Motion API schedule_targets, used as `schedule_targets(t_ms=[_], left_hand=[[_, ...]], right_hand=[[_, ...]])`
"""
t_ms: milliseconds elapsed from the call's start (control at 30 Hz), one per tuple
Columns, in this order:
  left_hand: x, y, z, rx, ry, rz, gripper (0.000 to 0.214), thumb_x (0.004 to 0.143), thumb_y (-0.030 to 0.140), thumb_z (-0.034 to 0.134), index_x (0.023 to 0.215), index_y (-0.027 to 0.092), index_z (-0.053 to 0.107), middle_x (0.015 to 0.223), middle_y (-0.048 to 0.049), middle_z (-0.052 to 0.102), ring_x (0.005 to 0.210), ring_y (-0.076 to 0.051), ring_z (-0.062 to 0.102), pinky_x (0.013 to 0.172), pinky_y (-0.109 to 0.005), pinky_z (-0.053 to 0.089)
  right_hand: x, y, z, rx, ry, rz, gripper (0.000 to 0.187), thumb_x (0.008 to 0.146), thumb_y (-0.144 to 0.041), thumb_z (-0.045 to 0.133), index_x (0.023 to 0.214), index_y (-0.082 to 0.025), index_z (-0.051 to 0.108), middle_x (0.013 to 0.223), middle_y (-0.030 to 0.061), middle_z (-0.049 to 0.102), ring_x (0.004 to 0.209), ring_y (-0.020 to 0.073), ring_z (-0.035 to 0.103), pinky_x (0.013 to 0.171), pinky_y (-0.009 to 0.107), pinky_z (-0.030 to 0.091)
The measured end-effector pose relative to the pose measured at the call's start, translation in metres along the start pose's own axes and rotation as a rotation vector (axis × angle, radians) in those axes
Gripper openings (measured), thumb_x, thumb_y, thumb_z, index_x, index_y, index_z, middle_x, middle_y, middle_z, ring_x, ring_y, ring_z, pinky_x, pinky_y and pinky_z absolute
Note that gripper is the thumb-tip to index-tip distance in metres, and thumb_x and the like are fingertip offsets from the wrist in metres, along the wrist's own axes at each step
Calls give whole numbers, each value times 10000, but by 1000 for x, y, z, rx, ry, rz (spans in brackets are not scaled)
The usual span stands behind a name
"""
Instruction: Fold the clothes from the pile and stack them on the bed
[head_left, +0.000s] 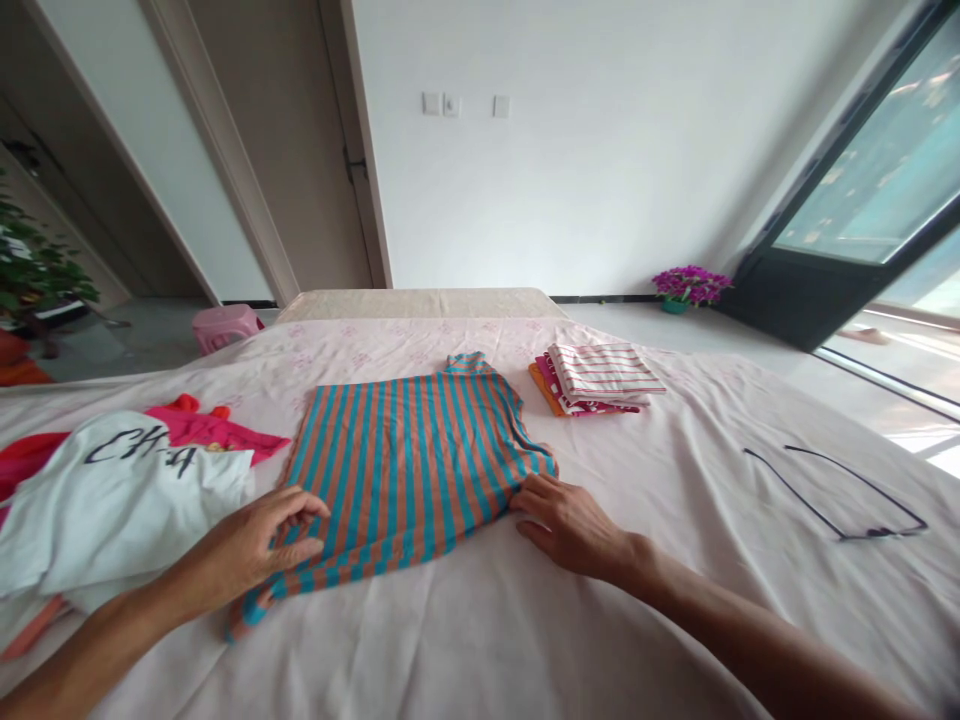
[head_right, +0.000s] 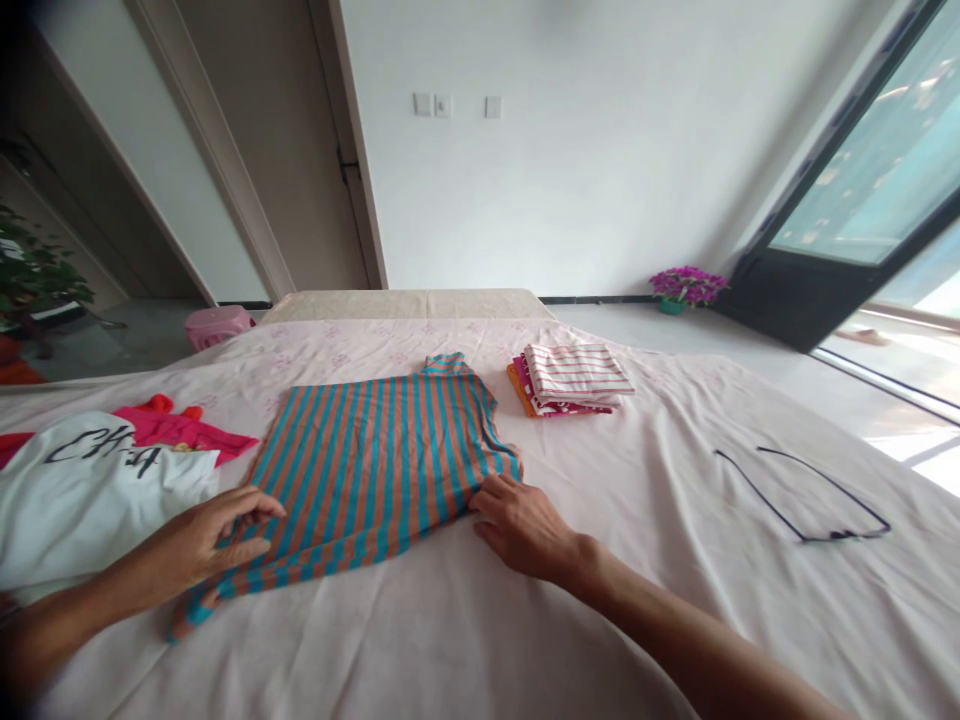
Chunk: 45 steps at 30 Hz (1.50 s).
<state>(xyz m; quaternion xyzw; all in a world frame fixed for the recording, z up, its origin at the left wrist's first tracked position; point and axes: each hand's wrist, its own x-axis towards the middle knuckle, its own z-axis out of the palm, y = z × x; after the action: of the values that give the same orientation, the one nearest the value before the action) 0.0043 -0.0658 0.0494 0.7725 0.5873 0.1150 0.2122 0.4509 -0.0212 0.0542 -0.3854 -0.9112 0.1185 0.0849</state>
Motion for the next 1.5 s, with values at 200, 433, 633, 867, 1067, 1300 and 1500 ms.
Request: schedule_targets(t_ms=[200, 433, 633, 867, 1067, 1300, 1500], left_hand=[[-28, -5, 14, 168, 28, 81, 490, 683, 154, 575, 1148, 290, 647, 1167, -24, 652, 1155, -228, 603, 994, -310, 469], [-40, -23, 21, 253, 134, 100, 452, 764, 56, 438, 1077, 285, 671, 1147, -10, 698, 1150, -203, 637, 1026, -300, 472], [-46, -27, 11, 246, 93, 84, 410, 734, 70, 452, 980, 294, 691, 1037, 17, 728, 1024, -192, 690, 920, -265, 520], [-51, -27, 12, 204, 87, 128, 273, 761, 206, 586, 965, 341, 707, 1005, 22, 736, 1019, -217, 688, 909, -266, 525], [-51, -49, 14, 166, 100, 73, 398, 696, 132, 516, 980, 346, 695, 1022, 20, 727, 984, -229, 691, 859, -296, 547], [-54, -41, 13, 173, 40, 15, 344, 718, 193, 612, 1010, 320, 742, 1101, -12, 728, 1113, -222, 647, 1013, -278, 467], [-50, -39, 8, 111, 67, 75, 224, 781, 294, 605, 936, 328, 764, 1035, -18, 752, 1034, -209, 678, 933, -227, 502]], right_hand=[[18, 4, 15, -193, 133, 24, 206, 960, -172, 436, 871, -203, 619, 923, 87, 627, 868, 221, 576, 757, 330, 481], [0, -3, -33, 275, 265, -88, 154, 864, -157, 458, 930, -228, 577, 994, 64, 687, 923, 210, 610, 889, 348, 459], [-21, -15, -49, 275, -81, -22, 182, 776, -116, 478, 863, -220, 599, 761, 10, 642, 696, 162, 560, 686, 255, 414], [-31, -29, -50, 325, -340, 59, 145, 751, -95, 520, 780, -208, 606, 727, -18, 636, 614, 114, 529, 587, 215, 352], [-29, -27, -49, 861, -547, 120, 228, 958, -313, 436, 918, -173, 612, 769, 22, 668, 644, 136, 608, 621, 236, 462], [-31, -13, -42, 205, -122, -74, 333, 851, -84, 503, 1095, -240, 667, 1033, 54, 674, 951, 192, 597, 886, 334, 448], [-31, -9, -16, 91, -82, -234, 251, 933, -164, 504, 1031, -276, 706, 1115, 40, 664, 1027, 182, 574, 974, 353, 390]])
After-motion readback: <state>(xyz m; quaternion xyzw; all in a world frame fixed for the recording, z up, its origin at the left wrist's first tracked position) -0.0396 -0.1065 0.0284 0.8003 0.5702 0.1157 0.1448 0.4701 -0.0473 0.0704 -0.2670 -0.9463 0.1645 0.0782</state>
